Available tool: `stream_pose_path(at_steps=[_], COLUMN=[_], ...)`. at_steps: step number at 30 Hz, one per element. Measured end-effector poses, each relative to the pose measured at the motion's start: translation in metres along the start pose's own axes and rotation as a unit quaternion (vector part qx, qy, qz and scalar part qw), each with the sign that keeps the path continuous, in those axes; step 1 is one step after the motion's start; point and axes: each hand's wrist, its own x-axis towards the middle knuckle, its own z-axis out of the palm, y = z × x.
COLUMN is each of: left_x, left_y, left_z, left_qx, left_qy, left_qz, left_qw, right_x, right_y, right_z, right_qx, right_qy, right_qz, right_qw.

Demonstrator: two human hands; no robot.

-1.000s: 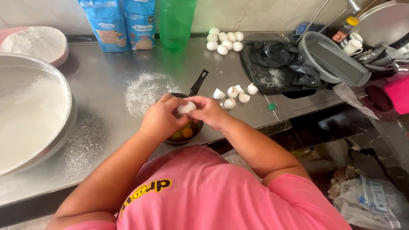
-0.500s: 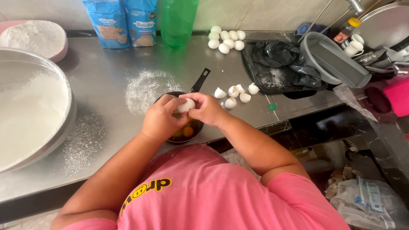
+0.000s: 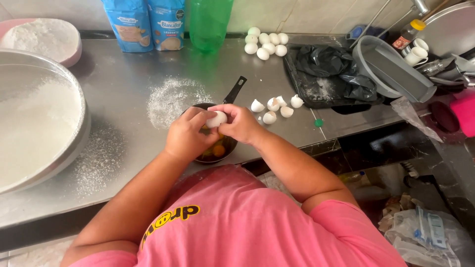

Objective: Cracking numerous eggs into a small saucepan on a kitchen counter at a fast and efficient pace.

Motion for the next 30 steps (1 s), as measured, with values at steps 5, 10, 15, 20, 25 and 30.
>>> stream_pose_path(at_steps=[5, 10, 15, 20, 25, 30], left_x=[-0.001, 0.011, 0.023, 0.035, 0.051, 0.056], left_y=[-0.002, -0.002, 0.006, 0.014, 0.023, 0.035], left_z=[-0.001, -0.017, -0.030, -0.044, -0.054, -0.064], left_qx=[0.005, -0.058, -0.143, -0.207, -0.269, -0.331], left_qy=[-0.006, -0.036, -0.061, -0.086, -0.086, -0.170], left_qz=[-0.005, -0.045, -0.091, -0.112, -0.124, -0.254], left_qw=[1.000, 0.997, 0.984, 0.968, 0.951, 0.893], right_x=[0.002, -0.002, -0.003, -0.003, -0.007, -0.007], right_y=[0.001, -0.008, -0.025, -0.047, -0.059, -0.045], right_z=[0.003, -0.003, -0.017, -0.025, -0.024, -0.029], right_qx=[0.009, -0.029, -0.231, -0.379, -0.450, -0.434], right_qy=[0.010, 0.008, -0.020, 0.009, 0.077, 0.080], right_qz=[-0.018, -0.035, -0.177, -0.343, -0.404, -0.398], right_qw=[1.000, 0.999, 0.956, 0.859, 0.792, 0.804])
